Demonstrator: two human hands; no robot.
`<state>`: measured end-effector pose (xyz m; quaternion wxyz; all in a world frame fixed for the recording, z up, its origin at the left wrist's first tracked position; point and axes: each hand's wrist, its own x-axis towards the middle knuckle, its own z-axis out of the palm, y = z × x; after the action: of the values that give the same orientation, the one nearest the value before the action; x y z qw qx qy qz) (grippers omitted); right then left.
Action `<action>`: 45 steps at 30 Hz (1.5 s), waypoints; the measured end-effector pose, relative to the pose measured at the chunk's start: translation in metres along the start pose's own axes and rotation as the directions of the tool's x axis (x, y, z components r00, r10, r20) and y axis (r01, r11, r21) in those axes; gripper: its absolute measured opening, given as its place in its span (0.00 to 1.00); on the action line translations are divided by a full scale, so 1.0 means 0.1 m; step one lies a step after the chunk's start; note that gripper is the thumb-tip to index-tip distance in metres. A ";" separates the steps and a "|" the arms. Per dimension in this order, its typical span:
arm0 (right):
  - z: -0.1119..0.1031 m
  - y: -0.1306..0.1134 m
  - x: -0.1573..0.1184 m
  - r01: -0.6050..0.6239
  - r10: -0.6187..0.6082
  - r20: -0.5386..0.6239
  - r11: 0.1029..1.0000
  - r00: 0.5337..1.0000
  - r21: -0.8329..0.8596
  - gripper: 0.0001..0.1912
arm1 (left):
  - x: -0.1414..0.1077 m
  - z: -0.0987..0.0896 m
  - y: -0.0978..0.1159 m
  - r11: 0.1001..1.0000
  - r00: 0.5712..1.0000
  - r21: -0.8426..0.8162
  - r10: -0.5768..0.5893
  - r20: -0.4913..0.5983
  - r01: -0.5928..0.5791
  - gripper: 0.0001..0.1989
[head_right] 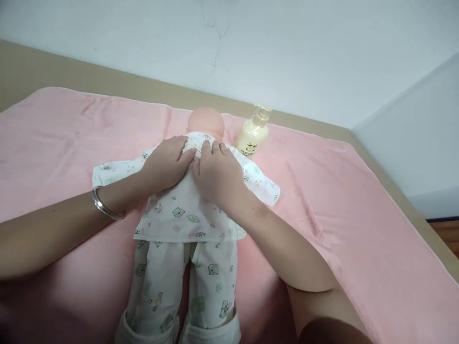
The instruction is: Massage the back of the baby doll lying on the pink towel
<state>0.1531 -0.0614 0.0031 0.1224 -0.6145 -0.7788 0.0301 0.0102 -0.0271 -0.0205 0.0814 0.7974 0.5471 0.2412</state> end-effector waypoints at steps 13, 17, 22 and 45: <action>-0.01 -0.03 -0.04 0.018 -0.029 -0.080 0.992 0.996 -0.126 0.23 | 0.01 -0.02 0.00 0.987 0.994 0.119 0.103 0.040 -0.107 0.13; -0.04 0.02 0.04 0.008 -0.010 -0.024 0.996 1.000 -0.091 0.22 | -0.12 0.02 0.07 0.941 0.975 0.262 0.224 -0.013 -0.213 0.17; -0.05 0.07 0.13 -0.023 0.024 0.007 0.998 1.000 -0.066 0.22 | -0.17 -0.01 0.12 0.966 0.981 0.177 0.191 -0.004 -0.188 0.14; -0.02 -0.01 0.01 -0.005 0.001 -0.068 0.999 0.998 -0.050 0.25 | -0.02 0.03 0.01 0.987 0.995 -0.151 -0.071 -0.064 0.061 0.10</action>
<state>0.1528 -0.0609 0.0050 0.1333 -0.6193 -0.7737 -0.0104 0.0116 -0.0286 -0.0229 0.1298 0.7619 0.5560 0.3059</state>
